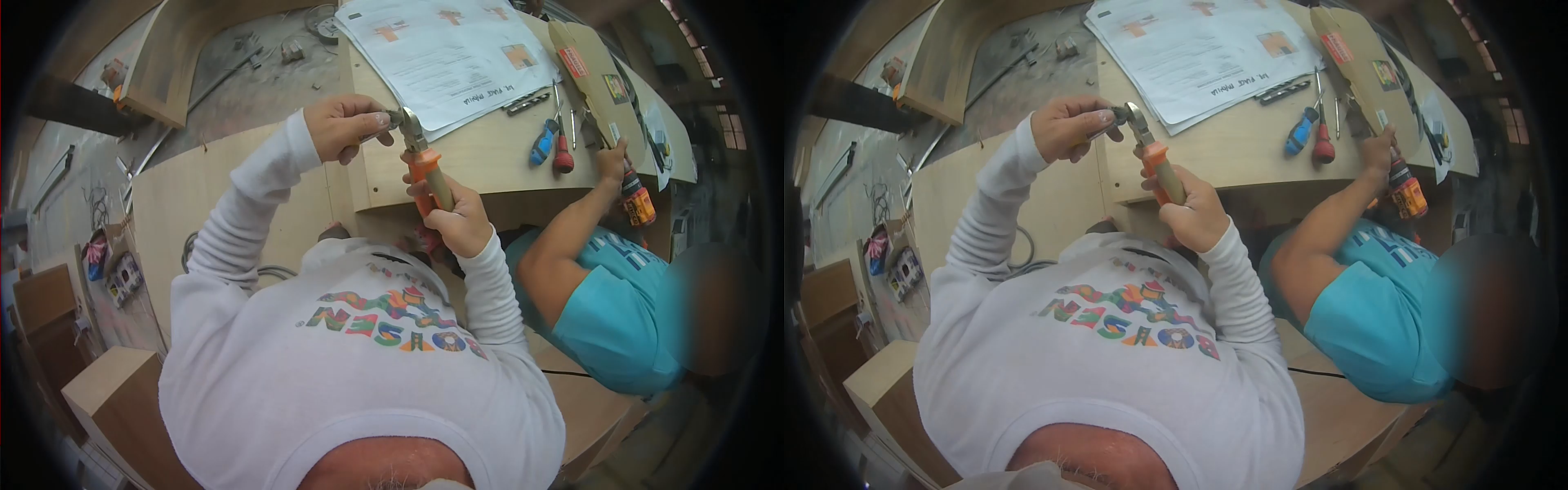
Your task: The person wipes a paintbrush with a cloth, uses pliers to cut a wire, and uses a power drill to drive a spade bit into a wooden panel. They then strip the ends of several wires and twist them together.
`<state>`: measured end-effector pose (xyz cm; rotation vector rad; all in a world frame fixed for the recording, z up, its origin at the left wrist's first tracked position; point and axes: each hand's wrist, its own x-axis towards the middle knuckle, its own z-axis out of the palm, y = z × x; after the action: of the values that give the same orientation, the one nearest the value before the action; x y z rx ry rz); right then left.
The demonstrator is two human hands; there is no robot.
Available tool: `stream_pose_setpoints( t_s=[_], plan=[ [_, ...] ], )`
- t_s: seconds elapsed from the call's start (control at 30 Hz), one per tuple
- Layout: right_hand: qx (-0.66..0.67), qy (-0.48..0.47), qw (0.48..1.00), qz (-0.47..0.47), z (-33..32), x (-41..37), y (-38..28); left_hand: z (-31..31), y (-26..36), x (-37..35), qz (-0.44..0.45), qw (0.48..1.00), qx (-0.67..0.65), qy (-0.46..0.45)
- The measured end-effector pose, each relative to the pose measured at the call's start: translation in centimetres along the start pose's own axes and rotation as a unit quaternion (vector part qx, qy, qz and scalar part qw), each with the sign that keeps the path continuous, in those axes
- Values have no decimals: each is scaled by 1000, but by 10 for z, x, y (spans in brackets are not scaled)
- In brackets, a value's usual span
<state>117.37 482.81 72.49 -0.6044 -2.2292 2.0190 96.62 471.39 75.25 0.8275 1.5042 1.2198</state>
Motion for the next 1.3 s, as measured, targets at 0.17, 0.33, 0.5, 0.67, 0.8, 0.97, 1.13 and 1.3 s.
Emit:
stream_pose_setpoints(
  t_s=[0.17, 0.33, 0.5, 0.67, 0.8, 0.97, 1.13, 1.3],
  plan=[
    [-8, -3, 1000, 5, 9, 3, -1, -12, 0, -7, -1, 999, 36, -11],
    [11, 29, 998, 54, 17, 4, -9, -18, -3, -7, 13, 998, 56, -25],
    [-58, 13, 998, 5, 18, 5, -2, -23, -4, -8, 8, 998, 47, -35],
    [-61, 54, 996, 25, 30, 3, -2, -28, -2, -12, 1, 998, 51, -42],
    [-138, 81, 987, -4, 32, 0, 0, -28, -7, -11, -4, 996, 65, -56],
    [79, 47, 995, 46, 45, 1, 5, -18, -9, -14, 17, 999, 17, -27],
    [45, 99, 994, 27, 52, -1, 8, -7, -12, -12, 54, 993, 87, 63],
    [33, 75, 993, 82, 48, -5, 1, -2, -24, -7, 87, 988, 110, 70]
  ],
)
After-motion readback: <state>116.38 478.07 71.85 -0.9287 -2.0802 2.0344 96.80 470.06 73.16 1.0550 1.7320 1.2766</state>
